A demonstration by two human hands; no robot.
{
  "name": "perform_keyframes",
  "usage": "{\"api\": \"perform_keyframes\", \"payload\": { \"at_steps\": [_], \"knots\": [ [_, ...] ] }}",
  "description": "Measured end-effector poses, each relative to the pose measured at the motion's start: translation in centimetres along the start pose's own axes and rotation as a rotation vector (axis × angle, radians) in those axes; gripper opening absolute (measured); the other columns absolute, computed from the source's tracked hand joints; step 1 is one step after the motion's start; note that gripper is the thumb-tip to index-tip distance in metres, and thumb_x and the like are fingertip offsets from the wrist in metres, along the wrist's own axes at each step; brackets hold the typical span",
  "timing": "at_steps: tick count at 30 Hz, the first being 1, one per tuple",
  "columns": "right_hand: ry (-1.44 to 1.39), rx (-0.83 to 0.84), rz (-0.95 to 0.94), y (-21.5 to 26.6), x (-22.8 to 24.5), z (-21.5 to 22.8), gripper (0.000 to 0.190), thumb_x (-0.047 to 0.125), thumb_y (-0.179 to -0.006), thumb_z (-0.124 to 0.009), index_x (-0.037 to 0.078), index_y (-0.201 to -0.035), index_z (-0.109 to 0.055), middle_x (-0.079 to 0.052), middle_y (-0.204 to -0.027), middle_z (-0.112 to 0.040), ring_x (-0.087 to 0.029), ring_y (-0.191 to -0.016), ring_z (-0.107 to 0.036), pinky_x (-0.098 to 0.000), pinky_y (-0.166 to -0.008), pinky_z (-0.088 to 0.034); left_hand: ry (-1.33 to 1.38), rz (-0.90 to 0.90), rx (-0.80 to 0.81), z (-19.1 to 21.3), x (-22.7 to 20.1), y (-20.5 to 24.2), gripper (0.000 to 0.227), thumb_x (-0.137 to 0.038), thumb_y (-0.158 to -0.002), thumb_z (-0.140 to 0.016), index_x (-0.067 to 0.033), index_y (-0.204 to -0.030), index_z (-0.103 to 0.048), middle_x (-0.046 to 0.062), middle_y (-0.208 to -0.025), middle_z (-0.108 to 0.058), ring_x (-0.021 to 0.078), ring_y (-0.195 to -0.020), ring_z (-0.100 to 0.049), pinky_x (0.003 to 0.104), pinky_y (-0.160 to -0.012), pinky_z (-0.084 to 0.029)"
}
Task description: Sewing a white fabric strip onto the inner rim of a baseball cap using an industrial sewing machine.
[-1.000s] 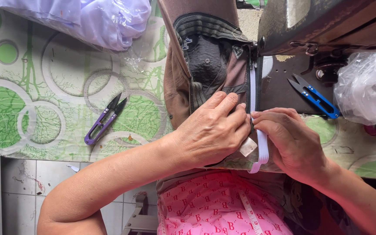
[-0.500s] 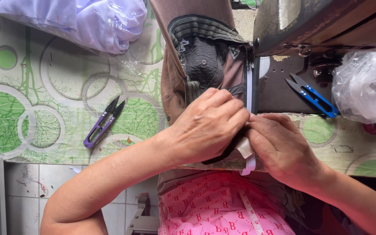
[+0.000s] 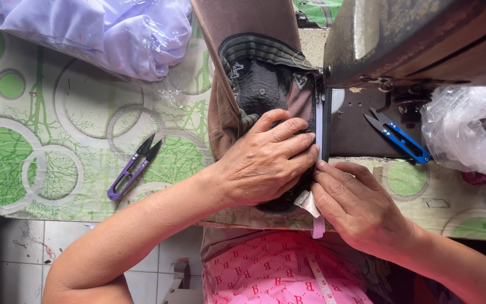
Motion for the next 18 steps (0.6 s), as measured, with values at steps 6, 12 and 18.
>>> {"api": "perform_keyframes", "payload": {
  "at_steps": [6, 12, 18],
  "knots": [
    [-0.017, -0.013, -0.017, -0.03, -0.03, -0.34, 0.022, 0.001, -0.103, -0.046, -0.008, -0.099, -0.066, -0.023, -0.108, -0.071, -0.036, -0.104, -0.071, -0.0468, -0.097, -0.053, 0.003, 0.004, -0.042, -0.81, 0.27, 0.57, 0.021, -0.014, -0.103, -0.054, -0.0021, -0.112, -0.068, 0.010, -0.108, -0.068, 0.0312, -0.112, -0.064, 0.047, -0.112, -0.044],
    [-0.052, -0.023, -0.039, -0.14, -0.33, -0.36, 0.025, -0.001, -0.103, -0.042, -0.009, -0.102, -0.066, -0.024, -0.112, -0.071, -0.037, -0.107, -0.071, -0.0470, -0.098, -0.052, -0.028, 0.019, -0.054, -0.96, 0.57, 0.47, 0.018, -0.016, -0.103, -0.057, -0.0044, -0.109, -0.069, 0.008, -0.104, -0.067, 0.0301, -0.112, -0.063, 0.049, -0.110, -0.041],
    [-0.028, -0.008, -0.041, -0.20, -0.75, -0.45, 0.022, 0.002, -0.103, -0.047, -0.009, -0.104, -0.066, -0.023, -0.112, -0.070, -0.036, -0.109, -0.070, -0.0462, -0.100, -0.052, -0.046, 0.022, -0.059, -1.03, 0.85, 0.26, 0.017, -0.017, -0.103, -0.056, -0.0048, -0.106, -0.068, 0.008, -0.103, -0.066, 0.0297, -0.111, -0.063, 0.049, -0.108, -0.042]
  ]
}}
Point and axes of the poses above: each hand's wrist, its own y-axis away from the middle knuckle, its own z-axis out of the back of the hand, x = y × z, the point moved 1 cm from there along -y, towards the middle knuckle
